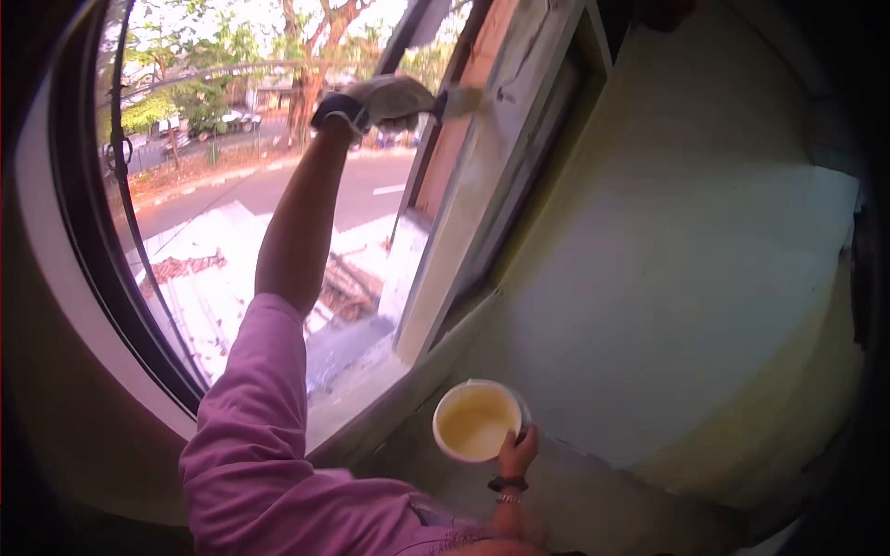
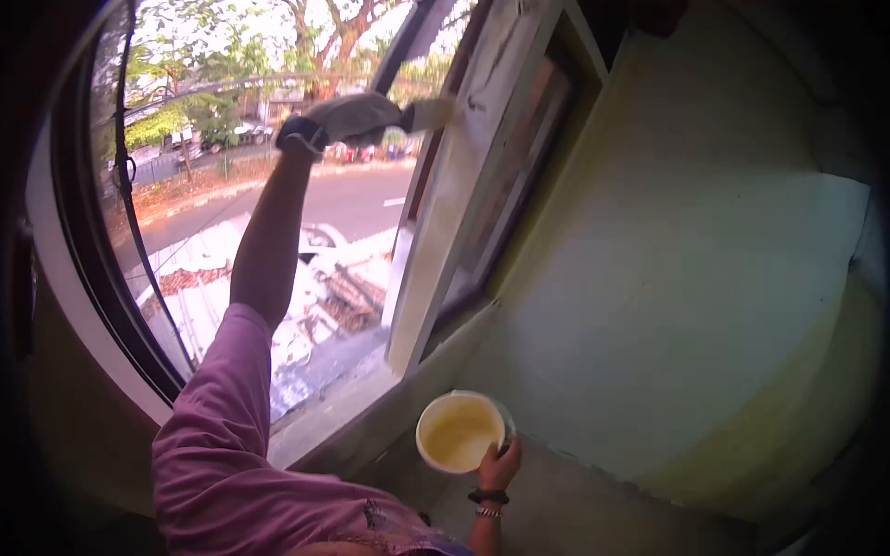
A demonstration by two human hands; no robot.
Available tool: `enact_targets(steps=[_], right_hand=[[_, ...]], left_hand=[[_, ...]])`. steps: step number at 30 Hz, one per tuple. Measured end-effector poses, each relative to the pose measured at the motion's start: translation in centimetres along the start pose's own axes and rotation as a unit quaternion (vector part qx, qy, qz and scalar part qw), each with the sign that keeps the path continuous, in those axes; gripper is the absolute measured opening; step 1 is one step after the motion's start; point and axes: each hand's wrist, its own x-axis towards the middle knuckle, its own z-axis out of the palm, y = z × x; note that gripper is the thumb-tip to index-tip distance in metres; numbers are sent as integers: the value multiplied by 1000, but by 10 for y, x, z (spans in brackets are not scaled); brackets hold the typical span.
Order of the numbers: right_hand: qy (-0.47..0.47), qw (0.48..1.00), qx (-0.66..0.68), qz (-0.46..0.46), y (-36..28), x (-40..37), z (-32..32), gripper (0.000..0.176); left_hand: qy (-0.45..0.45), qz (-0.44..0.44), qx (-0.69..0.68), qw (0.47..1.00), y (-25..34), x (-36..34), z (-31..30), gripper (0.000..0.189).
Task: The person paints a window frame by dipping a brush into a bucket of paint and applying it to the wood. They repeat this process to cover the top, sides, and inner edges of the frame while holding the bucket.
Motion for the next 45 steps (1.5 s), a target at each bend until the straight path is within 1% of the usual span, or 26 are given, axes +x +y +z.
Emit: enact_targets(steps=[2, 3, 4, 5, 6, 8, 13, 15, 17, 19, 20, 21, 26, 29, 30, 31, 35, 37, 38, 39, 40, 41, 42, 43, 44, 45], right_hand=[[16, 995, 102, -7, -6, -4, 2, 46], [8, 999, 35, 14, -8, -7, 0, 46], [-12, 998, 68, 12, -14, -9, -4, 45], [35, 997, 26, -59, -22, -11, -5, 41], [-19, 998, 57, 12, -35, -11, -14, 39], [-61, 991, 115, 40, -39, -13, -12, 30], [-151, 970, 183, 51, -88, -9, 2, 21], [-169, 962, 209, 39, -101, -5, -16, 20], [-178, 960, 208, 59, -112, -6, -1, 21], [-195, 956, 205, 82, -99, -5, 9, 26], [-200, 955, 199, 93, -93, -5, 10, 27], [-201, 955, 195, 100, -87, -6, 13, 27], [-211, 965, 140, 73, -56, -3, 18, 27], [-210, 972, 95, 33, -56, -3, 14, 28], [-210, 974, 77, 29, -50, -2, 14, 28], [-206, 976, 65, 27, -42, 0, 15, 29], [-200, 975, 81, 41, -52, -1, 8, 31], [-197, 980, 34, 16, -31, 1, 9, 33], [-191, 981, 13, 1, -32, 0, 9, 34], [-192, 981, -9, -11, -34, -3, 8, 34], [-208, 978, 4, -4, -40, -3, 5, 35], [-206, 977, -21, -48, -37, -3, 3, 37], [-185, 978, -63, -72, -30, -2, 6, 38], [-202, 979, -3, -28, -39, -4, 4, 39], [-215, 974, -40, -62, -44, -5, 3, 38], [-210, 977, -24, -40, -49, -9, 7, 38]], left_hand=[[50, -11, 12, 999, -5, -27, 23, 34], [79, -56, -21, 995, -7, -51, 34, 34], [112, -40, -76, 990, -31, -74, 51, 32], [152, -27, -127, 980, -51, -100, 66, 31], [121, -44, -257, 958, -29, -132, 83, 40], [167, -147, -252, 942, -45, -187, 119, 30], [213, -279, -264, 898, -71, -288, 167, 26], [234, -332, -304, 862, -31, -302, 184, 31], [161, -394, -147, 893, -55, -324, 206, 29], [144, -284, 61, 946, -113, -365, 246, 32], [77, -355, 5, 932, -123, -371, 257, 34], [23, -355, 50, 933, -151, -378, 279, 33], [-28, -376, 129, 917, -166, -361, 316, 29], [-154, -332, 118, 923, -207, -437, 286, 31], [-194, -418, 146, 875, -179, -446, 252, 31], [-250, -416, 192, 853, -173, -462, 232, 30], [-187, -418, 283, 843, -178, -523, 198, 22], [-187, -474, 271, 817, -181, -495, 202, 18], [-212, -386, 244, 864, -204, -488, 221, 17], [-229, -446, 208, 840, -175, -445, 234, 23], [-126, -440, 79, 885, -171, -427, 256, 27], [-26, -362, 45, 931, -150, -406, 265, 33], [8, -377, 165, 911, -159, -398, 293, 30], [64, -382, 131, 913, -169, -397, 312, 25], [141, -340, 120, 922, -172, -418, 315, 23], [102, -413, 81, 901, -187, -456, 317, 24]])
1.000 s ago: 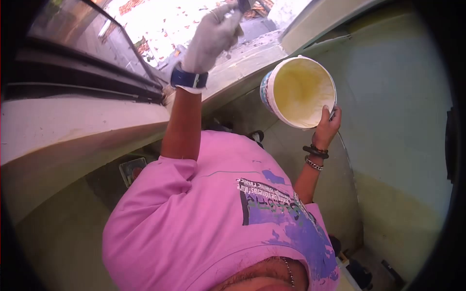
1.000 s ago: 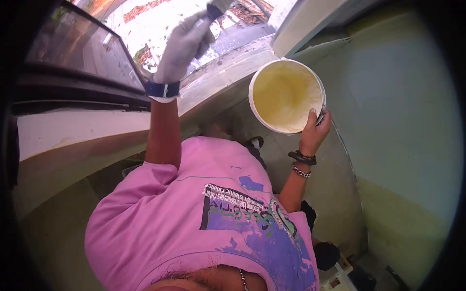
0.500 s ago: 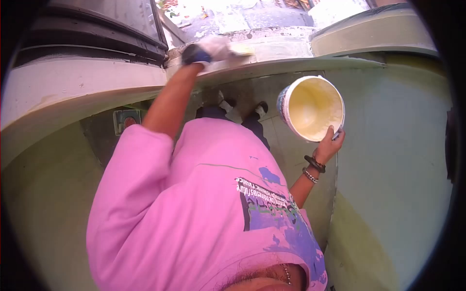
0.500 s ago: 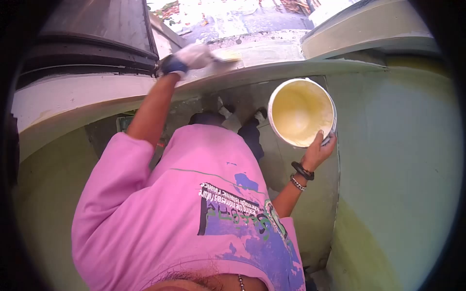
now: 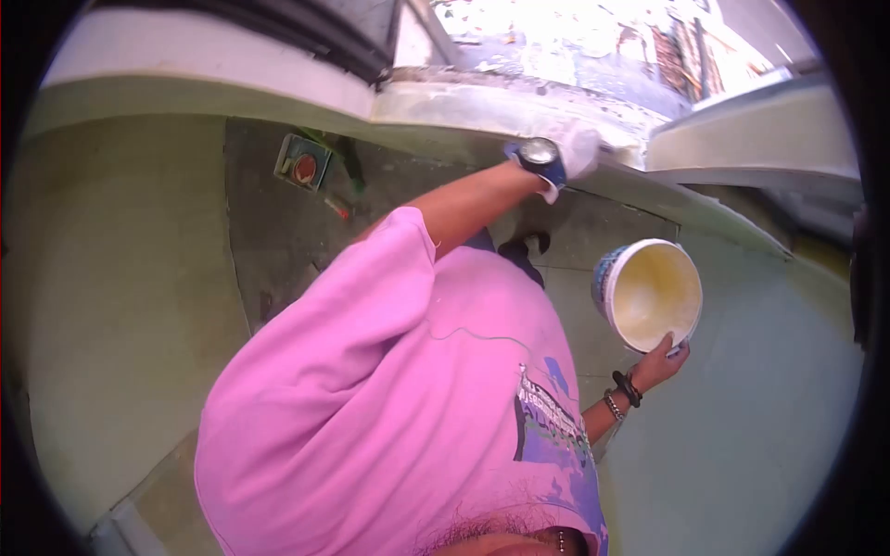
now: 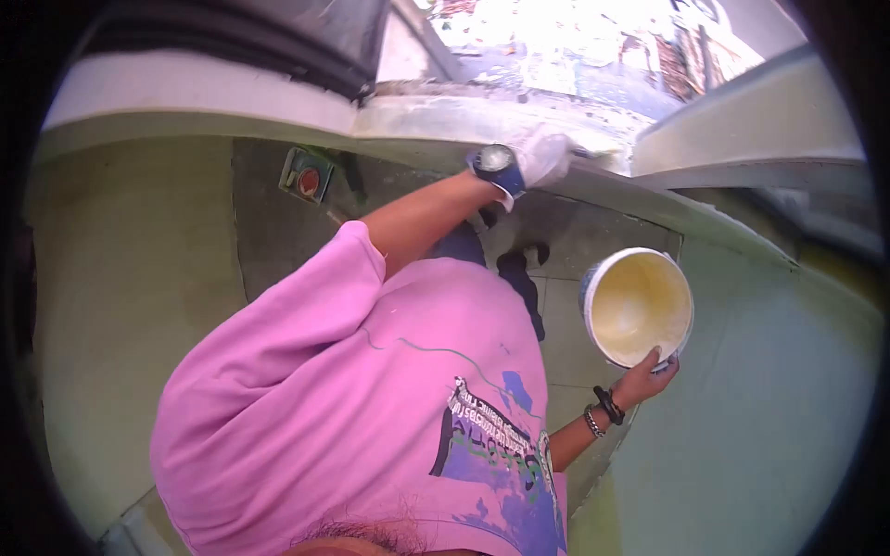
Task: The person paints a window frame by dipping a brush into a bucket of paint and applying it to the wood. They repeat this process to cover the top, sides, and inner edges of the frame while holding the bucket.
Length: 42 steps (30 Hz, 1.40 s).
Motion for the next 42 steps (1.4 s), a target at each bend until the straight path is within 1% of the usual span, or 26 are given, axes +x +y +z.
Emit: enact_targets(steps=[2, 3, 4, 5, 6, 7, 8, 10, 12, 13, 14, 15, 18, 20, 21, 24, 28, 30, 32, 34, 36, 37, 38, 40, 41, 42], right_hand=[[-27, 999, -21, -1, -22, -7, 4, 38], [-29, 999, -5, 13, -27, -10, 9, 39], [-30, 999, -38, -10, -36, -13, 15, 39], [-48, 999, -16, 10, 52, 9, 9, 39], [-52, 997, -47, -10, 60, 8, 9, 39], [-65, 998, 2, 5, 52, 5, 9, 39], [-78, 994, 62, 38, 57, 5, 12, 38], [-103, 991, 64, 53, 54, 3, 13, 36], [-107, 992, 70, 21, 78, 6, 22, 36], [-115, 990, 75, 33, 62, 2, 20, 37], [-108, 992, 59, 18, 59, 0, 22, 38], [-117, 991, 61, 21, 52, -2, 25, 38], [-146, 988, 56, 17, 40, -5, 20, 39], [-149, 986, 69, 6, 47, -5, 23, 39], [-152, 986, 70, 11, 47, -5, 23, 38], [-156, 985, 73, 9, 57, -7, 24, 37], [-152, 987, 44, 15, 63, -9, 27, 39], [-134, 991, 8, -10, 67, -11, 30, 39], [-166, 985, 43, 18, 56, -12, 26, 40], [-155, 987, 46, -2, 59, -13, 28, 40], [-139, 986, 89, 15, 75, -14, 34, 39], [-130, 990, 61, 9, 72, -14, 34, 38], [-141, 981, 128, 35, 74, -15, 35, 37], [-133, 980, 146, 34, 68, -15, 36, 35], [-133, 978, 157, 34, 65, -16, 36, 34], [-117, 974, 194, 26, 61, -17, 38, 33]], left_hand=[[-118, -140, -30, 983, -80, -36, -19, 27], [-35, -109, -27, 993, -89, -75, -78, 32], [0, -125, 48, 991, -115, -109, -108, 34], [-17, -165, 175, 970, -91, -128, -86, 31], [17, -201, 206, 958, -78, -153, -104, 28], [59, -252, 202, 945, -89, -169, -109, 27], [120, -265, 203, 935, -75, -178, -117, 28], [166, -321, 206, 910, -88, -181, -126, 28], [95, -366, 171, 910, -99, -164, -120, 28], [171, -333, 127, 919, -114, -162, -98, 29], [39, -242, 260, 934, -91, -149, -107, 29], [74, -171, 230, 955, -54, -141, -118, 29], [30, -201, 189, 961, -30, -119, -163, 30], [-60, -180, 332, 924, -99, -111, -194, 30], [-130, -167, 424, 881, -122, -107, -210, 30], [-220, -206, 501, 811, -125, -90, -250, 26], [-264, -213, 517, 786, -103, -49, -250, 22], [-278, -212, 513, 784, -91, -32, -238, 21], [-285, -209, 507, 787, -84, -21, -230, 20], [-295, -214, 494, 789, -87, -17, -231, 19], [-306, -214, 473, 798, -95, -19, -236, 18], [-311, -215, 453, 807, -97, -23, -237, 18], [-319, -215, 426, 819, -96, -28, -235, 19], [-310, -198, 307, 878, -80, -48, -225, 19], [-308, -111, 222, 918, -72, -57, -216, 26], [-259, -226, 139, 929, -8, -66, -204, 34]])
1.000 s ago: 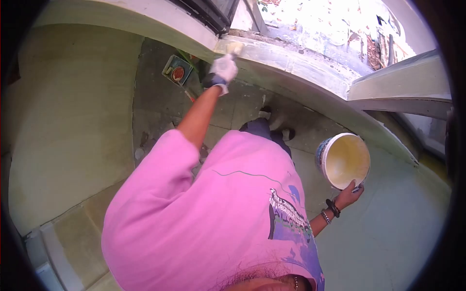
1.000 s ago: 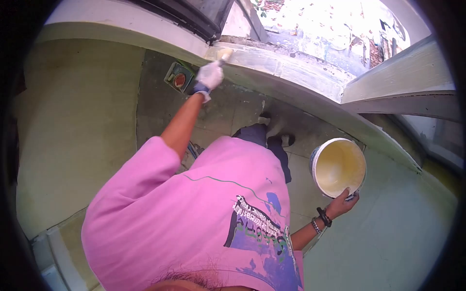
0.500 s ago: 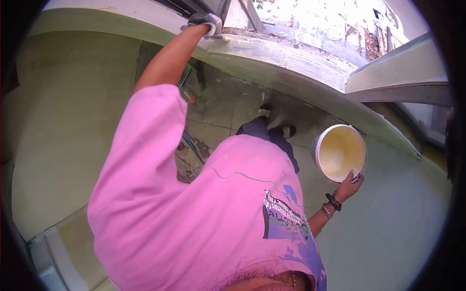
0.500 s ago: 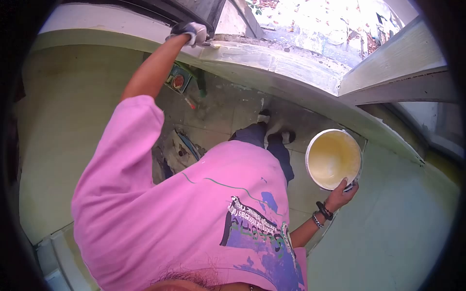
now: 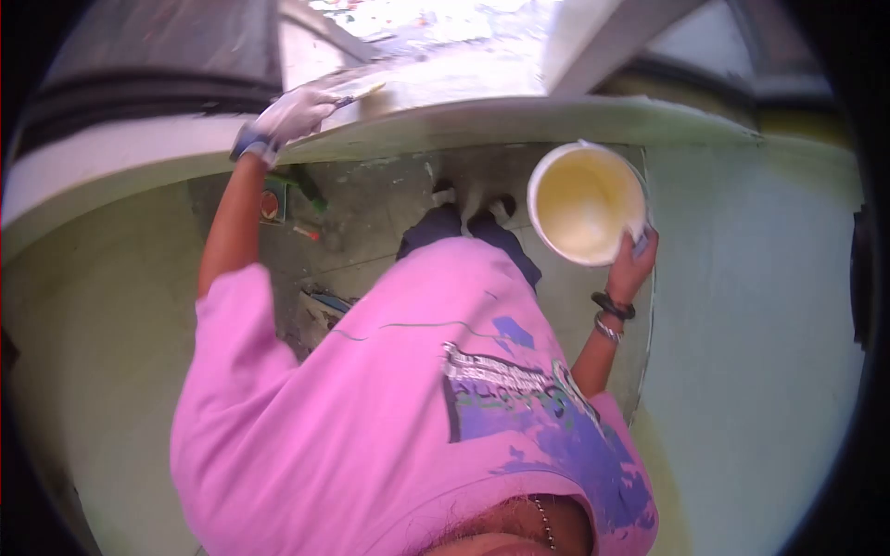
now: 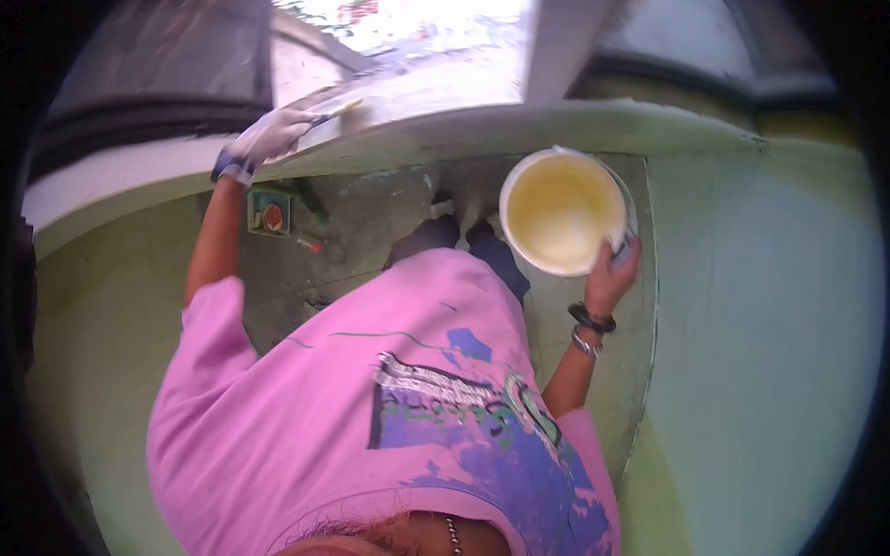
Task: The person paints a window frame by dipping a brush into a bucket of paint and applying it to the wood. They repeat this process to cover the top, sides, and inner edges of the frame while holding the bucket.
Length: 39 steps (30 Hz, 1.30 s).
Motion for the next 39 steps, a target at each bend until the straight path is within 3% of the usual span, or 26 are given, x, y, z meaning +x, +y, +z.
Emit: enact_targets(steps=[1, 3, 5, 11, 14, 15, 18, 19, 22, 24, 26, 33, 36, 39], right_hand=[[-7, 998, -58, 15, -18, -1, -2, 32], [-1, 998, -64, -5, -23, -2, 2, 31], [-8, 998, -47, -30, -19, 1, 4, 31], [-63, 996, -49, -44, -40, 2, 7, 29], [-75, 994, -51, -61, -49, 3, 8, 28], [-75, 994, -33, -68, -50, 3, 10, 28], [-81, 994, -3, -74, -56, 1, 11, 28], [-82, 994, 1, -74, -62, 2, 12, 28], [-82, 992, 16, -99, -68, 1, 12, 27], [-92, 990, 24, -99, -70, 0, 11, 27], [-96, 988, 20, -116, -72, -1, 9, 27], [-101, 982, 36, -155, -66, 0, 12, 29], [-96, 980, 21, -171, -69, 0, 10, 30], [-90, 981, 36, -165, -67, 0, 11, 30]], left_hand=[[-21, -24, -179, 983, 22, -17, 15, 33], [-46, 22, -363, 931, 63, -46, 48, 38], [-69, 117, -406, 904, 103, -66, 82, 49], [-99, 139, -422, 891, 158, -103, 140, 51], [-148, 198, -450, 858, 171, -113, 148, 48], [-225, 209, -414, 857, 164, -111, 146, 49], [-276, 248, -472, 800, 178, -114, 147, 57], [-274, 230, -464, 811, 185, -111, 145, 62], [-28, 285, -232, 930, 201, -97, 162, 36], [79, 245, -156, 954, 219, -87, 168, 19], [155, 322, -165, 919, 219, -67, 183, 22], [222, 212, -56, 950, 234, -29, 191, 30], [256, 243, -42, 935, 234, -27, 194, 31], [225, 231, -23, 946, 240, -39, 185, 29]])
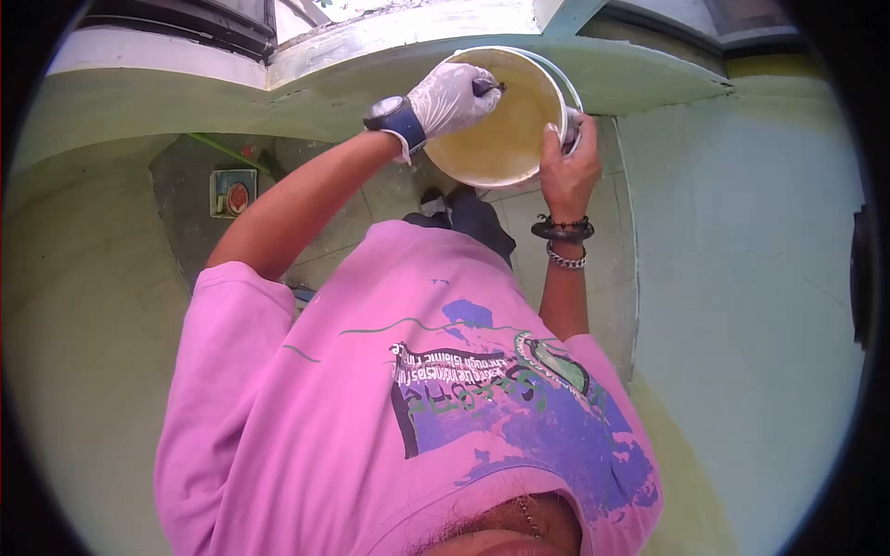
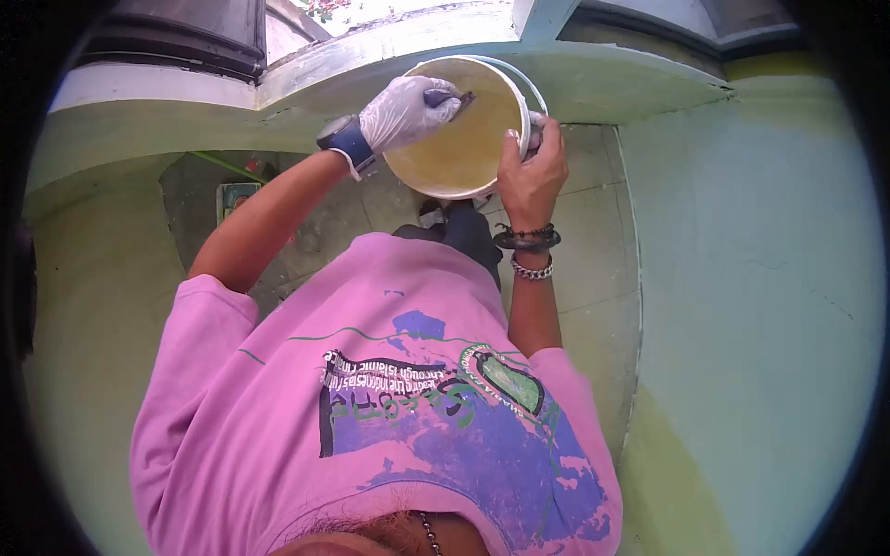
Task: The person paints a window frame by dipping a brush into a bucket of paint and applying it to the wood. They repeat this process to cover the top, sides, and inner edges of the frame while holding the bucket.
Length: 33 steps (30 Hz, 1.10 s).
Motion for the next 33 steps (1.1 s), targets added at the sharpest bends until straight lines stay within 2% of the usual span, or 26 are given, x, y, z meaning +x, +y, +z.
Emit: enact_targets(steps=[2, 5, 10, 12, 13, 14, 17, 18, 19, 20, 21, 23, 25, 27, 29, 30, 33], right_hand=[[-7, 1000, 1, 18, -6, 2, 1, 30], [-13, 999, 22, 24, -8, 3, 4, 29], [-37, 998, 10, 57, -17, 4, -2, 29], [-37, 998, 20, 38, -11, 1, -1, 34], [-15, 1000, -20, -14, 6, 1, 5, 41], [-21, 999, -38, -3, 12, -2, 6, 48], [-29, 999, 7, 31, -1, -2, -4, 33], [-16, 999, 14, 28, -3, -1, -8, 30], [-6, 999, 22, 28, -3, 0, -10, 27], [-10, 1000, 20, 21, -3, 1, -15, 28], [-4, 999, 31, 12, -4, 1, -18, 28], [7, 999, 34, -8, -2, 6, 5, 28], [8, 1000, 16, -2, 1, 7, 4, 28], [14, 1000, 15, -8, 1, 12, 2, 28], [16, 999, 26, -17, -10, 16, -2, 29], [9, 1000, -1, -5, -10, 18, -4, 30], [4, 999, -47, 24, -12, 36, -22, 30]], left_hand=[[-15, -16, 2, 1000, -1, 6, -9, 29], [5, 9, 8, 1000, -11, 19, 3, 30], [-63, -30, -5, 998, -3, 29, -6, 32], [-67, 24, 12, 997, -4, 20, -1, 28], [-22, 142, 40, 989, -23, 27, 10, 26], [-21, 76, 47, 996, -16, 26, 8, 24], [42, 76, -17, 996, -9, 12, 0, 20], [65, 19, -135, 988, 5, 0, -15, 20], [85, -37, -254, 963, 18, -16, -31, 21], [85, -55, -371, 923, 19, -28, -42, 24], [80, -68, -485, 868, 20, -39, -53, 27], [84, -157, -657, 732, 10, -67, -84, 32], [100, -60, -756, 644, 5, -79, -90, 37], [150, 2, -800, 581, -2, -70, -84, 31], [155, 68, -831, 531, 4, -39, -101, 23], [177, 57, -832, 522, 14, -24, -114, 18], [156, 189, -832, 497, 40, 58, -154, 14]])
